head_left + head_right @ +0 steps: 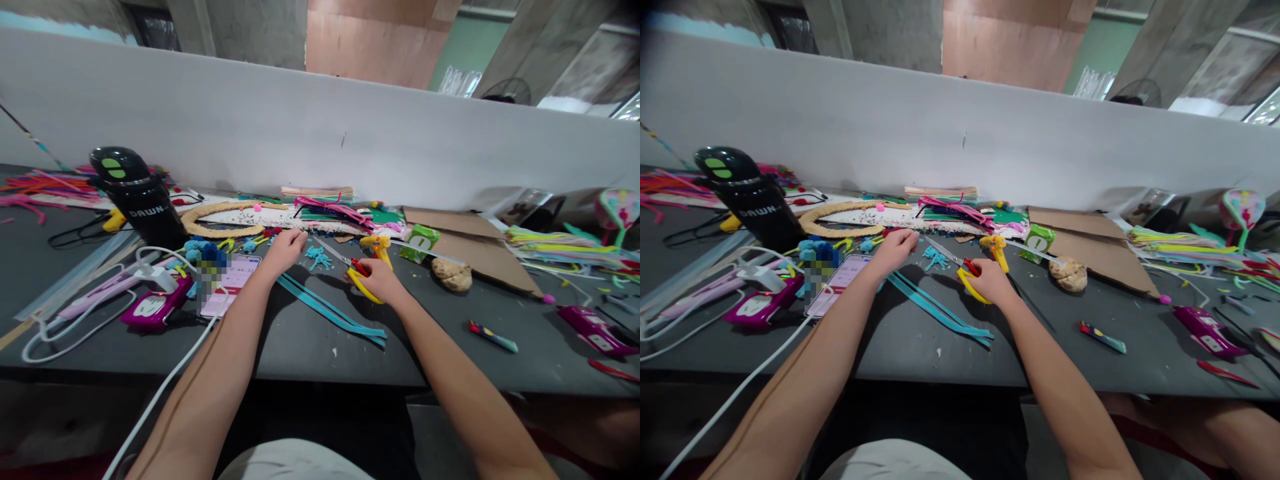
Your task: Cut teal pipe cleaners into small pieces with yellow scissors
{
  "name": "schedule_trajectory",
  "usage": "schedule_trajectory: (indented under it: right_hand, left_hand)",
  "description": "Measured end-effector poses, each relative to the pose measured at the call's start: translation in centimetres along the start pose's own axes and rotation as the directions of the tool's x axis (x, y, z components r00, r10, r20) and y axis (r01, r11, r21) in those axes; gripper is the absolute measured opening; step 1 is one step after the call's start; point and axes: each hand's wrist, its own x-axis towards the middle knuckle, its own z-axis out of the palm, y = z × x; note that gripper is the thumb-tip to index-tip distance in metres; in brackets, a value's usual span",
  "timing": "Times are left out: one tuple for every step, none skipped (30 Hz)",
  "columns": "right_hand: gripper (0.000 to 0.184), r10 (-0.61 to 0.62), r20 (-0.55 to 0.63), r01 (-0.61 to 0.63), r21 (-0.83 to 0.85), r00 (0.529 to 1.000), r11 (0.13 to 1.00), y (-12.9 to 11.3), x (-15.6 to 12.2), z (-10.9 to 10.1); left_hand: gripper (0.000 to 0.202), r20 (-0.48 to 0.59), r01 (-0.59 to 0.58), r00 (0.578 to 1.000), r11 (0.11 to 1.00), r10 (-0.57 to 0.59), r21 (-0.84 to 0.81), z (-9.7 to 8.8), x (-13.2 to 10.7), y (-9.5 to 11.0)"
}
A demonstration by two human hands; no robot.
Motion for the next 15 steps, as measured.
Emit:
schedule_trajectory:
  right_hand:
    - [0.041,0.0,0.007,0.0,0.006,1.0,1.0,0.03,0.0,0.03]
    - [0.041,0.002,0.014,-0.002,0.011,1.0,1.0,0.07,0.01,0.05]
    - [0.04,0.002,0.02,-0.003,0.016,1.0,1.0,0.1,0.02,0.08]
    - [0.04,0.003,0.025,-0.004,0.019,1.0,1.0,0.13,0.03,0.1]
    - [0.041,0.004,0.026,-0.004,0.02,1.0,1.0,0.15,0.05,0.12]
    - [0.041,0.003,0.026,-0.004,0.017,1.0,1.0,0.14,0.06,0.12]
    - [0.041,0.003,0.026,-0.003,0.014,1.0,1.0,0.12,0.06,0.12]
    - [0.042,0.004,0.027,-0.004,0.01,1.0,1.0,0.08,0.05,0.1]
    - [0.042,0.006,0.027,-0.006,0.005,1.0,1.0,0.02,0.04,0.06]
    - [0.042,0.008,0.029,-0.008,-0.001,1.0,1.0,-0.04,0.03,0.02]
    - [0.041,0.008,0.032,-0.007,-0.008,0.999,1.0,-0.09,0.02,-0.02]
    - [0.041,0.008,0.034,-0.007,-0.014,0.999,1.0,-0.14,0.01,-0.06]
    - [0.041,0.007,0.035,-0.006,-0.019,0.999,1.0,-0.16,0.0,-0.1]
    - [0.04,0.005,0.037,-0.004,-0.026,0.999,1.0,-0.16,0.01,-0.13]
    - [0.04,0.001,0.04,0.001,-0.032,0.999,0.999,-0.14,0.03,-0.15]
  left_hand:
    - [0.036,-0.001,-0.005,1.0,1.0,0.005,0.003,-0.02,-0.01,-0.03]
    - [0.035,-0.001,-0.009,1.0,1.0,0.009,0.002,-0.04,-0.03,-0.05]
    - [0.035,-0.002,-0.012,1.0,1.0,0.012,0.001,-0.05,-0.06,-0.07]
    - [0.035,-0.002,-0.016,1.0,1.0,0.016,-0.001,-0.06,-0.08,-0.08]
    - [0.034,-0.004,-0.02,1.0,1.0,0.02,-0.002,-0.07,-0.09,-0.08]
    - [0.034,-0.005,-0.025,1.0,1.0,0.025,-0.002,-0.07,-0.11,-0.08]
    - [0.034,-0.006,-0.028,1.0,1.0,0.028,-0.001,-0.08,-0.12,-0.07]
    - [0.034,-0.005,-0.03,1.0,1.0,0.03,0.001,-0.09,-0.12,-0.06]
    - [0.034,-0.003,-0.031,1.0,1.0,0.031,0.003,-0.1,-0.13,-0.04]
    - [0.034,-0.002,-0.031,1.0,1.0,0.031,0.003,-0.12,-0.14,-0.02]
    - [0.034,-0.001,-0.03,1.0,1.0,0.03,0.002,-0.13,-0.15,-0.01]
    - [0.034,0.0,-0.03,1.0,1.0,0.03,0.0,-0.13,-0.16,0.0]
    - [0.034,0.001,-0.031,1.0,1.0,0.031,-0.002,-0.13,-0.16,0.0]
    - [0.034,0.003,-0.032,0.999,0.999,0.032,-0.004,-0.11,-0.16,0.0]
    - [0.034,0.005,-0.033,0.999,0.999,0.033,-0.006,-0.09,-0.15,-0.01]
